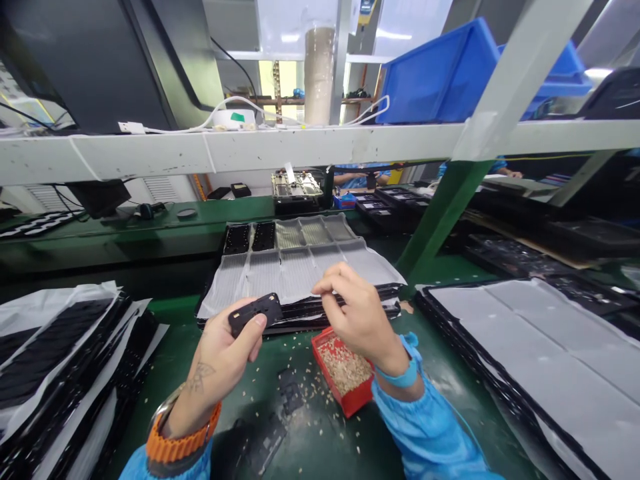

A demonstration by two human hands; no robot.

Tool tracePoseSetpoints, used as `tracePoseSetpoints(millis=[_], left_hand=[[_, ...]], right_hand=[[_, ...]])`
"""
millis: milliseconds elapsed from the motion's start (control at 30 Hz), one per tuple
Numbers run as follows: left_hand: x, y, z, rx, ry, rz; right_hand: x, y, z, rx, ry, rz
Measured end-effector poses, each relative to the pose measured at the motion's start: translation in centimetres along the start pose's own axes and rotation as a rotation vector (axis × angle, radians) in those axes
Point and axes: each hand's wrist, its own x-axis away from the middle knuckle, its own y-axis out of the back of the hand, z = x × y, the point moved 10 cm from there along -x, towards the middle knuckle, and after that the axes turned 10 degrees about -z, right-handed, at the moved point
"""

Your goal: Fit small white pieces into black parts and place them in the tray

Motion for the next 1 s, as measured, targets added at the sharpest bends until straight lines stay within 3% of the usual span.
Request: tracePoseSetpoints(millis=[167,367,500,633,833,1000], left_hand=[[0.0,-0.6,-0.2,-0.008,-0.025,0.030],[0.3,-1.7,-0.5,-0.060,-0.062,0.076],[0.5,-2.1,-0.7,-0.052,-0.064,0.089],[0.6,-2.2,-1.1,-0.036,-0.070,0.094],[0.9,-2.8,-1.9,0.067,-0.115,0.145],[1.0,-2.5,-1.3,0.052,-0.117,0.076]], right_hand=[[0.2,0.0,1.3,-0.142,0.032,0.118],[1.3,-1.8,5.1,-0.269,0.185,0.116],[2.0,-2.6,5.5,-0.328,0.185,0.061],[1.8,-2.2,5.0,-0.306,0.137,0.038],[2.6,-3.7,7.4,-0.278,0.342,0.151],[2.9,-4.2,7.8,-0.223,0.382,0.107]])
